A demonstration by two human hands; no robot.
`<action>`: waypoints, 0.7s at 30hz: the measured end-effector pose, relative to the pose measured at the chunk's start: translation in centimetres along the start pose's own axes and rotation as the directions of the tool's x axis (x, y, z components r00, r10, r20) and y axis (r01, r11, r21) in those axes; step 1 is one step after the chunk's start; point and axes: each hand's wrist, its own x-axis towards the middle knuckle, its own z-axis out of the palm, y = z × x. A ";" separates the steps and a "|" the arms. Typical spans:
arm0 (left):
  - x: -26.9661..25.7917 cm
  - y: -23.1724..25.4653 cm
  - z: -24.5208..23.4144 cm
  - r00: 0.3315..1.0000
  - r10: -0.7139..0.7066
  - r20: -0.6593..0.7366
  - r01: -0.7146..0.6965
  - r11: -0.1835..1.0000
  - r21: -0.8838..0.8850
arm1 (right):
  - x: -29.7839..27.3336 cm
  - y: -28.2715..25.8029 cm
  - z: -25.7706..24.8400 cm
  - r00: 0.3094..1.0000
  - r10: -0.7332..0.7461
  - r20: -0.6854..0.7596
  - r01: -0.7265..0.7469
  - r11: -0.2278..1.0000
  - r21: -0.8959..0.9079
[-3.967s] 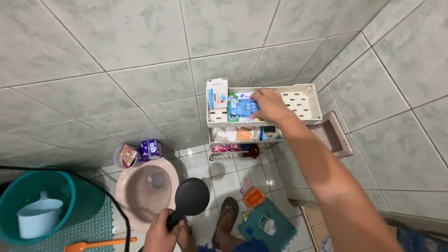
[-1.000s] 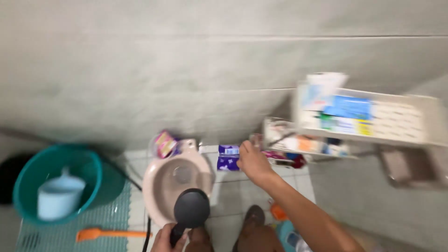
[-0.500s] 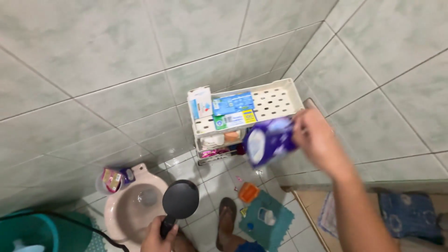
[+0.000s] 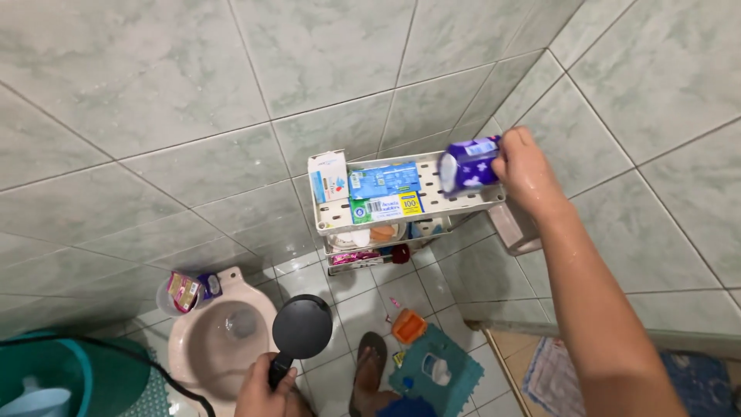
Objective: Organizing items on a plastic bathroom shelf and using a bidet sprayer to rinse surfaces.
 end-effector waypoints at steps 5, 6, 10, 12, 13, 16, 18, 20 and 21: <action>-0.5 -0.8 -0.5 1.000 -0.008 -0.009 0.008 1.000 -0.010 | -0.7 -0.7 0.7 0.990 0.138 -0.015 -0.138 0.988 -0.068; -0.5 -1.2 -0.5 1.000 -0.009 -0.001 0.009 1.000 -0.002 | -0.9 -1.1 0.9 0.987 0.159 -0.039 -0.161 0.984 -0.070; -1.6 -0.1 -1.7 0.998 -0.045 -0.050 0.046 0.999 0.020 | -1.8 -1.8 2.1 0.978 -0.007 -0.208 -0.010 0.997 -0.082; -2.0 1.0 -2.6 0.996 -0.091 -0.019 0.090 0.996 -0.027 | -1.9 -4.7 1.2 0.998 -0.018 -0.068 0.010 0.992 -0.122; -2.3 1.0 -2.9 0.995 -0.096 -0.023 0.096 0.995 -0.028 | -1.9 -4.7 1.8 0.998 -0.024 -0.064 0.016 0.993 -0.120; -2.7 0.6 -3.2 0.991 -0.130 -0.037 0.128 0.991 -0.046 | -2.0 -3.3 3.7 0.998 0.060 0.012 -0.058 0.990 -0.125; -3.1 -0.3 -3.4 0.991 -0.112 -0.077 0.105 0.991 -0.083 | -1.9 -0.7 5.8 0.999 0.002 -0.040 -0.015 0.943 -0.332; -3.6 -2.1 -3.4 0.986 -0.144 -0.089 0.137 0.988 -0.075 | -2.1 -4.1 5.1 0.993 -0.047 -0.112 -0.002 0.914 -0.406; -3.8 -3.1 -3.3 0.983 -0.164 -0.083 0.159 0.985 -0.062 | -2.1 -5.7 4.8 0.979 -0.085 -0.186 -0.016 0.875 -0.484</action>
